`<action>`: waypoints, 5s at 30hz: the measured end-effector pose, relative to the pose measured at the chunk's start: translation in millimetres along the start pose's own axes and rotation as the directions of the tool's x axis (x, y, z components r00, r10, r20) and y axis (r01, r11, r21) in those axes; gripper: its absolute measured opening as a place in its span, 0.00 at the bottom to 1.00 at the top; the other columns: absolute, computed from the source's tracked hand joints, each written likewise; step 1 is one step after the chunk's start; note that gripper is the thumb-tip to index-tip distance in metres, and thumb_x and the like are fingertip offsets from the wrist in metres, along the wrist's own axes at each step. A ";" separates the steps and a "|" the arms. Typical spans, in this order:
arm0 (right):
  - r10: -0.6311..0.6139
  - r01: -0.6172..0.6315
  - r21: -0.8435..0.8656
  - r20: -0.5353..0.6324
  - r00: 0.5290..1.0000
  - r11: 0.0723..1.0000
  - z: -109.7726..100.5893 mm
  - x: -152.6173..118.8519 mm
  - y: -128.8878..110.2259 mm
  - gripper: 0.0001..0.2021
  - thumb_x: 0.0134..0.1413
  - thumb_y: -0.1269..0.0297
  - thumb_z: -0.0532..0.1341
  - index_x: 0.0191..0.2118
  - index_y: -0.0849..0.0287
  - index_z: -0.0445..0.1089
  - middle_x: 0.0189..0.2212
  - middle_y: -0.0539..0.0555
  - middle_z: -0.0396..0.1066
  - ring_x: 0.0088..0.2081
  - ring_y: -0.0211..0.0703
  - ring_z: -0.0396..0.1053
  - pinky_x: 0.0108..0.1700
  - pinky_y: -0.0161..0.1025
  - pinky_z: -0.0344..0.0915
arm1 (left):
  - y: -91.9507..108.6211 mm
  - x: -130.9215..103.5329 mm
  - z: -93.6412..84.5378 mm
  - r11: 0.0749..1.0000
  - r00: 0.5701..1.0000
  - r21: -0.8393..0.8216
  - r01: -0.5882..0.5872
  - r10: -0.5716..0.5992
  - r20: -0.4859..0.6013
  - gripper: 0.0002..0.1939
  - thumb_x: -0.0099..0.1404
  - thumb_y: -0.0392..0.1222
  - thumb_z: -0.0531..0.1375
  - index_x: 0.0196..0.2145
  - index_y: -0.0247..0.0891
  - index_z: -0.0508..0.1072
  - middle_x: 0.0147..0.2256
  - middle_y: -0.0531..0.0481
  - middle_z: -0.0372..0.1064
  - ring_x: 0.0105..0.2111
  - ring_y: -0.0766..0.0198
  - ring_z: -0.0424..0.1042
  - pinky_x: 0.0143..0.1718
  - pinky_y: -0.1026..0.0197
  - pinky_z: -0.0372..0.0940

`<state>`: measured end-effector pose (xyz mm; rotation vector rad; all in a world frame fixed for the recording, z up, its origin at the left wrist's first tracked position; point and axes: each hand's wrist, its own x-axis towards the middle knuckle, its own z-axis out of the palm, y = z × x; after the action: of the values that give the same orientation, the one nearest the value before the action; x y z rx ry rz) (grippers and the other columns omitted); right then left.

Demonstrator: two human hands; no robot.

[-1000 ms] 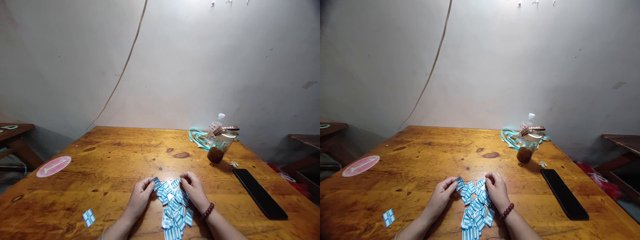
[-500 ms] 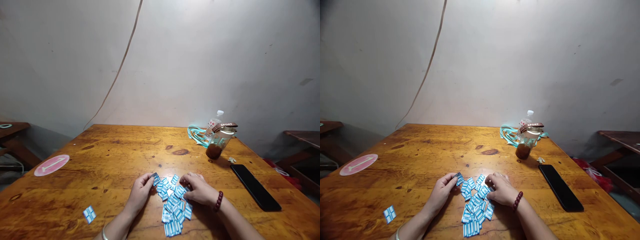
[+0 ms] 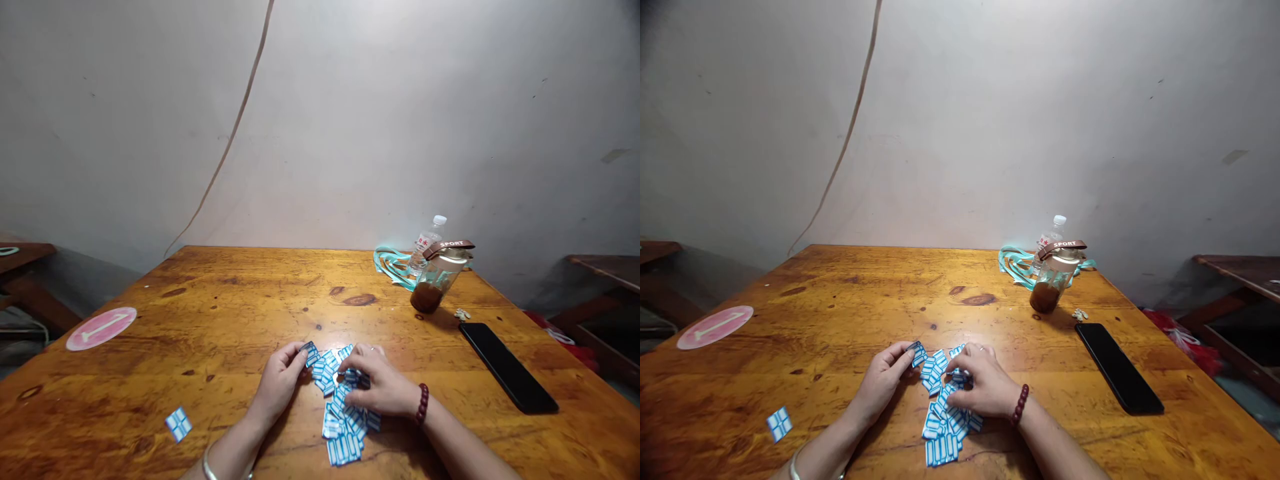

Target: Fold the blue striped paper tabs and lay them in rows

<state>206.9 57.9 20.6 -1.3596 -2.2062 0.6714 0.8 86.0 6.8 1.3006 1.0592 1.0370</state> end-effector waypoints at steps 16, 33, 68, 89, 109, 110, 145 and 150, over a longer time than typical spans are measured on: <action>0.168 -0.201 -0.101 -0.264 0.950 0.974 0.3 6.2 23.0 0.07 0.38 0.77 0.52 0.24 0.59 0.63 0.24 0.48 0.62 0.31 0.38 0.59 0.38 0.37 0.52 | -3.3 0.4 -1.0 1.000 1.000 0.010 -0.005 0.005 0.005 0.12 0.57 0.46 0.54 0.29 0.34 0.70 0.22 0.54 0.63 0.21 0.69 0.60 0.24 0.68 0.56; 0.039 -0.051 -0.080 -0.150 0.988 0.995 10.9 4.4 8.1 0.05 0.44 0.73 0.54 0.25 0.58 0.65 0.28 0.48 0.62 0.35 0.38 0.59 0.45 0.40 0.47 | -6.3 1.6 -1.7 1.000 0.999 0.000 0.009 -0.009 0.030 0.13 0.57 0.47 0.54 0.31 0.34 0.70 0.23 0.53 0.64 0.23 0.68 0.62 0.24 0.67 0.58; 0.146 -0.052 0.387 -0.217 0.965 0.921 10.6 1.7 -23.3 0.08 0.54 0.67 0.50 0.28 0.59 0.65 0.25 0.48 0.66 0.30 0.36 0.62 0.33 0.32 0.57 | 1.7 -4.9 4.5 0.998 0.996 0.054 -0.045 0.041 0.075 0.11 0.58 0.44 0.53 0.30 0.34 0.71 0.27 0.50 0.67 0.27 0.65 0.63 0.29 0.66 0.59; 0.165 -0.057 0.372 -0.266 0.950 0.927 40.3 0.3 -24.3 0.07 0.51 0.68 0.54 0.24 0.60 0.62 0.22 0.47 0.63 0.27 0.35 0.60 0.32 0.31 0.55 | 3.5 -15.1 13.7 0.996 0.960 0.086 -0.031 0.006 0.279 0.08 0.56 0.41 0.57 0.28 0.33 0.72 0.24 0.52 0.67 0.24 0.69 0.62 0.27 0.68 0.57; 0.106 -0.124 -0.041 -0.294 0.950 0.991 27.8 4.1 -10.7 0.04 0.47 0.71 0.55 0.27 0.57 0.65 0.27 0.48 0.65 0.34 0.39 0.61 0.43 0.41 0.47 | -1.1 -1.3 1.5 0.999 1.000 -0.020 -0.025 0.025 0.008 0.10 0.55 0.44 0.57 0.27 0.33 0.70 0.25 0.52 0.67 0.25 0.67 0.64 0.27 0.66 0.60; 0.117 -0.128 -0.020 -0.296 0.948 0.992 27.3 4.7 -9.9 0.05 0.48 0.72 0.54 0.26 0.57 0.64 0.26 0.48 0.65 0.33 0.38 0.61 0.43 0.40 0.47 | -1.0 -1.7 1.5 1.000 0.999 -0.010 -0.027 0.027 0.016 0.10 0.55 0.44 0.57 0.28 0.33 0.70 0.25 0.52 0.67 0.26 0.67 0.64 0.28 0.66 0.60; 0.053 -0.013 0.109 -0.372 0.927 0.994 23.2 2.9 -17.9 0.08 0.49 0.69 0.52 0.22 0.58 0.63 0.20 0.47 0.63 0.27 0.36 0.60 0.41 0.38 0.51 | 0.9 -3.8 4.4 0.998 0.998 0.064 -0.011 0.007 0.068 0.11 0.55 0.45 0.56 0.27 0.34 0.70 0.24 0.51 0.67 0.25 0.66 0.64 0.27 0.66 0.59; -0.058 0.058 -0.006 -0.255 0.965 0.998 31.6 -1.0 -27.7 0.07 0.43 0.73 0.53 0.19 0.59 0.57 0.19 0.46 0.59 0.26 0.35 0.56 0.42 0.39 0.49 | 2.7 -10.2 11.6 0.996 0.988 0.072 -0.049 0.038 0.151 0.08 0.55 0.41 0.56 0.25 0.34 0.70 0.23 0.51 0.66 0.25 0.67 0.63 0.28 0.67 0.58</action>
<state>169.2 41.0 13.1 -1.2966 -2.0305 0.4482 10.0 73.6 9.6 1.4445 0.9679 0.9239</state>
